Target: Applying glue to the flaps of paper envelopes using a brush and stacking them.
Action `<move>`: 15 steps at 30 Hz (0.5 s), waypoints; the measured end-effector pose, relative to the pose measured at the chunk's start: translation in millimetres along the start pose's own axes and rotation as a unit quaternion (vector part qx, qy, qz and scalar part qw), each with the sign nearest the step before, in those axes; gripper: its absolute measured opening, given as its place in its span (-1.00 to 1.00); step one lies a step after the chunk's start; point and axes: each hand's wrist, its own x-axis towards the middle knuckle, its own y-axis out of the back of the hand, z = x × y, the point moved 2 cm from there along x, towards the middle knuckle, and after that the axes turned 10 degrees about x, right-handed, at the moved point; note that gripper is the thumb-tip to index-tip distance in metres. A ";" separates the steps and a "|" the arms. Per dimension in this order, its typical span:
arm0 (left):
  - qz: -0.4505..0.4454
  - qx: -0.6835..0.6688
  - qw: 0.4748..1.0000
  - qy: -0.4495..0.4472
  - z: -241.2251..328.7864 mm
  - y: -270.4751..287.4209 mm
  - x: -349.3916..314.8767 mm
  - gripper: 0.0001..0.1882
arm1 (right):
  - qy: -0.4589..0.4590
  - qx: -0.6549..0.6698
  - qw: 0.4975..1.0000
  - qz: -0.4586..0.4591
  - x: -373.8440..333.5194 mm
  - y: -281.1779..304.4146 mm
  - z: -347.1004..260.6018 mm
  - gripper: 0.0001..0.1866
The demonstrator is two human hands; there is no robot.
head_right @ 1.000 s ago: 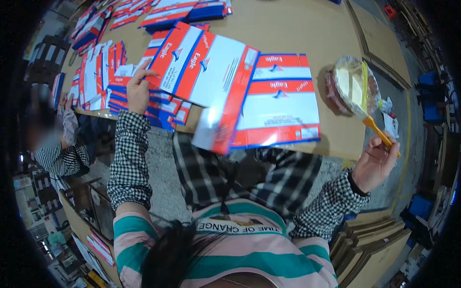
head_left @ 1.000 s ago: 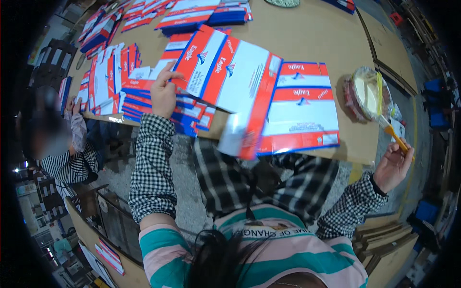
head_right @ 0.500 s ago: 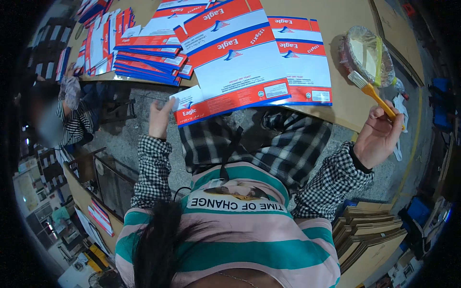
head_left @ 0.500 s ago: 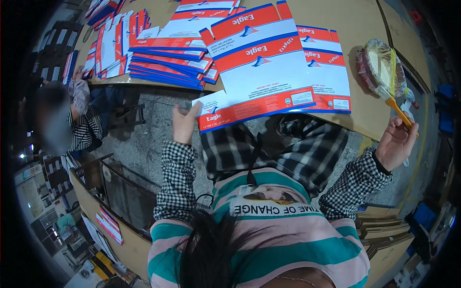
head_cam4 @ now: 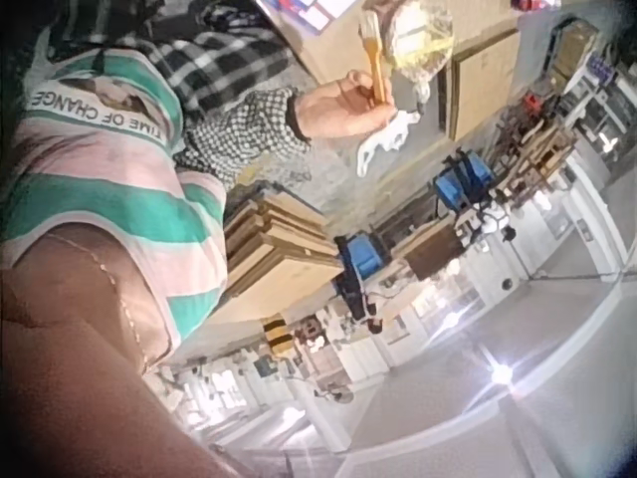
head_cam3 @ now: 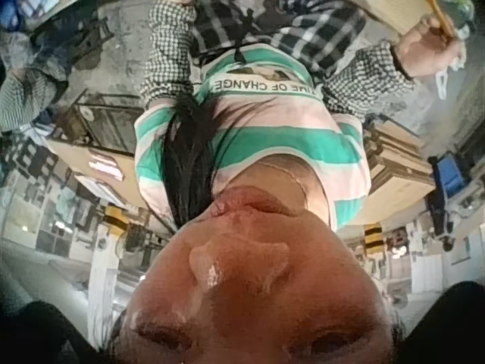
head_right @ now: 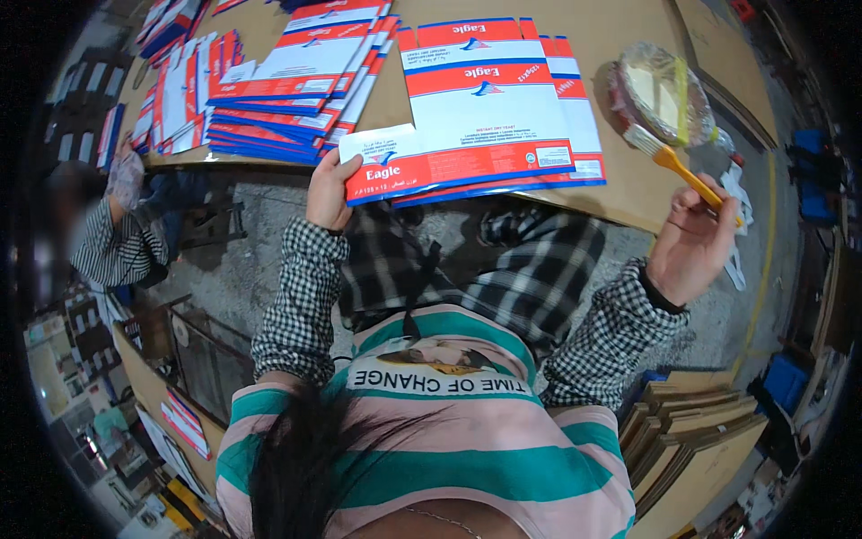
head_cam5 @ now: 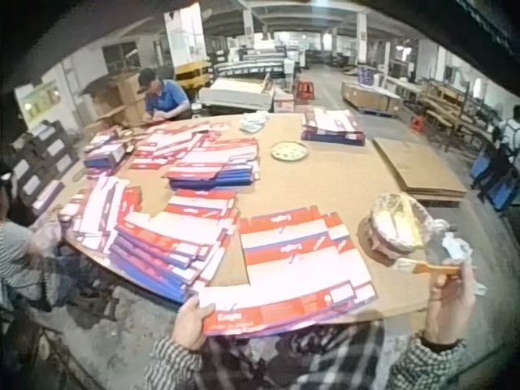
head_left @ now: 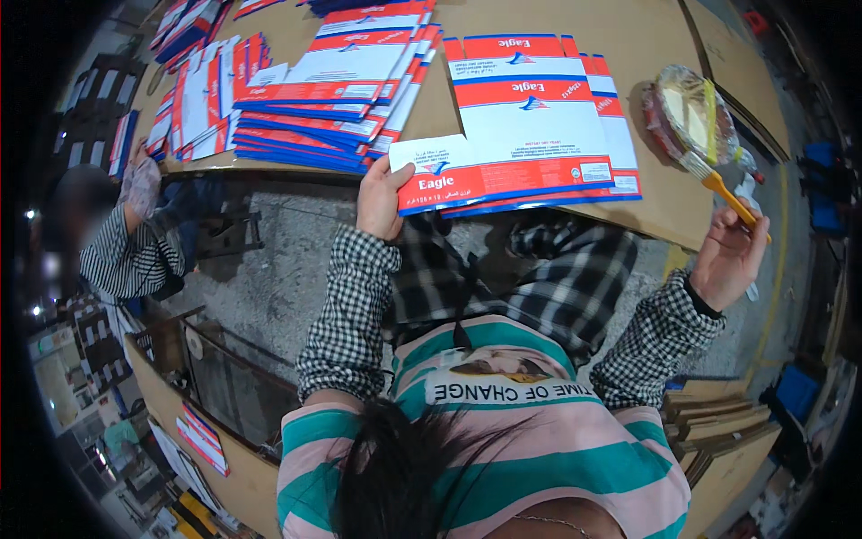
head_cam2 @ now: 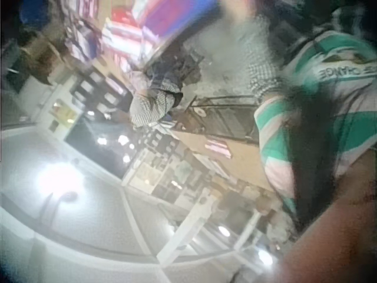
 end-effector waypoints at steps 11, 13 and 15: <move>0.003 0.642 0.722 -0.260 12.0 -60.1 13.1 -0.30 | -0.035 -0.053 0.998 0.023 -8.0 -16.3 16.1 -0.72; -0.103 0.716 0.669 -0.169 17.8 -63.0 23.1 -0.13 | -0.046 -0.057 0.997 0.013 -6.2 -18.9 22.9 -0.72; -0.153 0.731 0.656 -0.105 24.0 -62.5 31.8 -0.04 | -0.058 -0.059 0.997 0.002 -4.7 -19.0 26.5 -0.71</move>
